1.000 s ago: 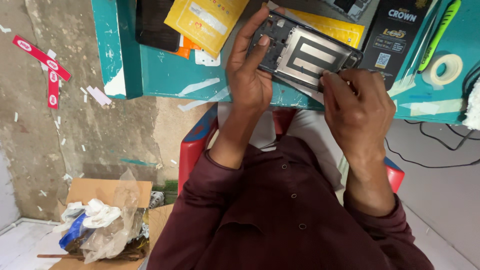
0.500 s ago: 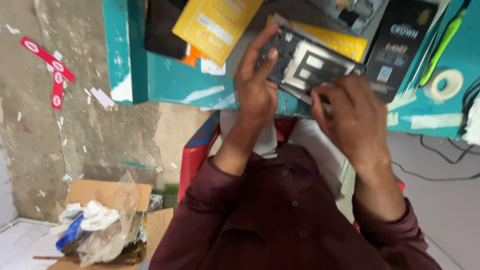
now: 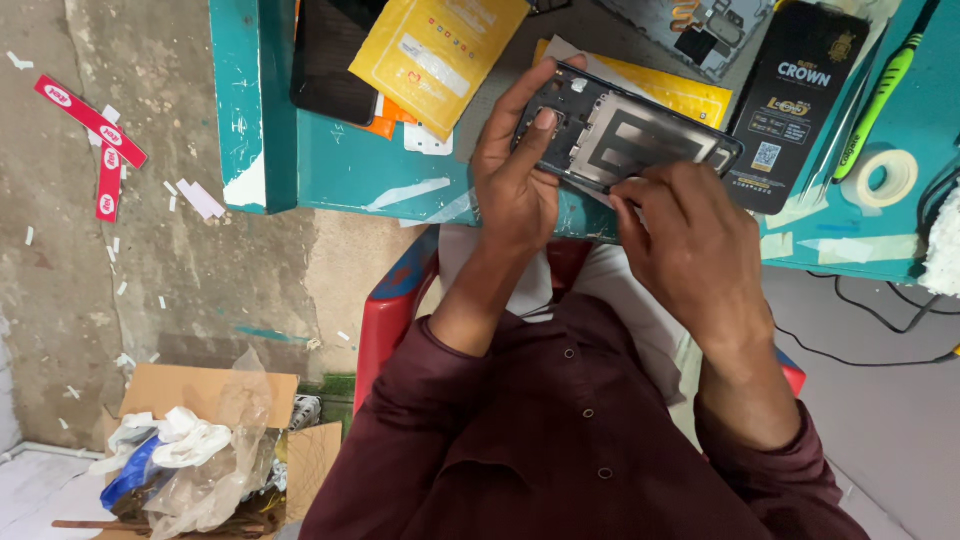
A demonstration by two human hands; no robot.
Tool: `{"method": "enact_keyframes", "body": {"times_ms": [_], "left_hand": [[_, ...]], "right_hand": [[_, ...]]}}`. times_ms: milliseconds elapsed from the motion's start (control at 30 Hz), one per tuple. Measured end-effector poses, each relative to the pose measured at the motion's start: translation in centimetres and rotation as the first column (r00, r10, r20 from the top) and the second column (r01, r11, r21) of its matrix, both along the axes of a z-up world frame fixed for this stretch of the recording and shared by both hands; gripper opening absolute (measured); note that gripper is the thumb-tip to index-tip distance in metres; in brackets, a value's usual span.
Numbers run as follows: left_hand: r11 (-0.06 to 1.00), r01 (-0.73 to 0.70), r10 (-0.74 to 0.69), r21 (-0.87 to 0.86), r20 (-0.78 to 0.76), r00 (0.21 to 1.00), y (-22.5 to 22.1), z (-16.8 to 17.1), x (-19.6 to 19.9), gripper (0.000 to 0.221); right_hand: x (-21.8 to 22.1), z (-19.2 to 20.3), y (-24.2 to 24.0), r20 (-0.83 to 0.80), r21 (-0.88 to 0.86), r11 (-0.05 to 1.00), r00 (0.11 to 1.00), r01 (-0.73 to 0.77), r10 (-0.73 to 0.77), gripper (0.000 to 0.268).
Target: The person disassembles a smartphone, removes the battery, and handles the internal components. They then place a new battery into the phone casing and reassemble the device.
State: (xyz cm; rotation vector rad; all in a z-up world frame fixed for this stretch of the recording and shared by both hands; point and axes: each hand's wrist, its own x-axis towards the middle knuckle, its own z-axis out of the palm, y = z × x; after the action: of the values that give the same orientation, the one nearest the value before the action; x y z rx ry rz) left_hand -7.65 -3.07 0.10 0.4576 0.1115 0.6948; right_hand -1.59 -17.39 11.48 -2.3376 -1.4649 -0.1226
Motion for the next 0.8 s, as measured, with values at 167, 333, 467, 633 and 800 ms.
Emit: {"method": "enact_keyframes", "body": {"times_ms": [167, 333, 467, 633, 800], "left_hand": [[1.0, -0.004, 0.004, 0.014, 0.005, 1.0, 0.0, -0.1, -0.1, 0.03], [0.999, -0.014, 0.013, 0.039, 0.023, 1.0, -0.2, -0.4, -0.2, 0.029], [0.997, -0.031, 0.029, 0.072, 0.028, 0.999, -0.3, -0.3, -0.1, 0.028], [0.993, -0.021, 0.021, 0.12, 0.003, 1.0, -0.6, -0.2, -0.3, 0.027], [0.999, 0.002, -0.003, 0.047, 0.014, 1.0, -0.7, -0.3, -0.1, 0.029]], "right_hand": [[0.0, -0.3, 0.4, 0.052, -0.02, 1.0, 0.999, 0.007, -0.006, 0.015], [-0.1, -0.4, 0.5, 0.08, -0.043, 0.999, 0.997, 0.019, -0.016, 0.016], [-0.2, -0.1, 0.7, 0.079, -0.05, 0.999, 0.997, 0.009, -0.005, 0.016], [-0.4, 0.1, 1.2, 0.083, -0.067, 0.998, 0.996, 0.016, -0.01, 0.015], [-0.5, 0.1, 1.5, 0.09, -0.082, 0.996, 0.996, 0.018, -0.01, 0.013]]}}
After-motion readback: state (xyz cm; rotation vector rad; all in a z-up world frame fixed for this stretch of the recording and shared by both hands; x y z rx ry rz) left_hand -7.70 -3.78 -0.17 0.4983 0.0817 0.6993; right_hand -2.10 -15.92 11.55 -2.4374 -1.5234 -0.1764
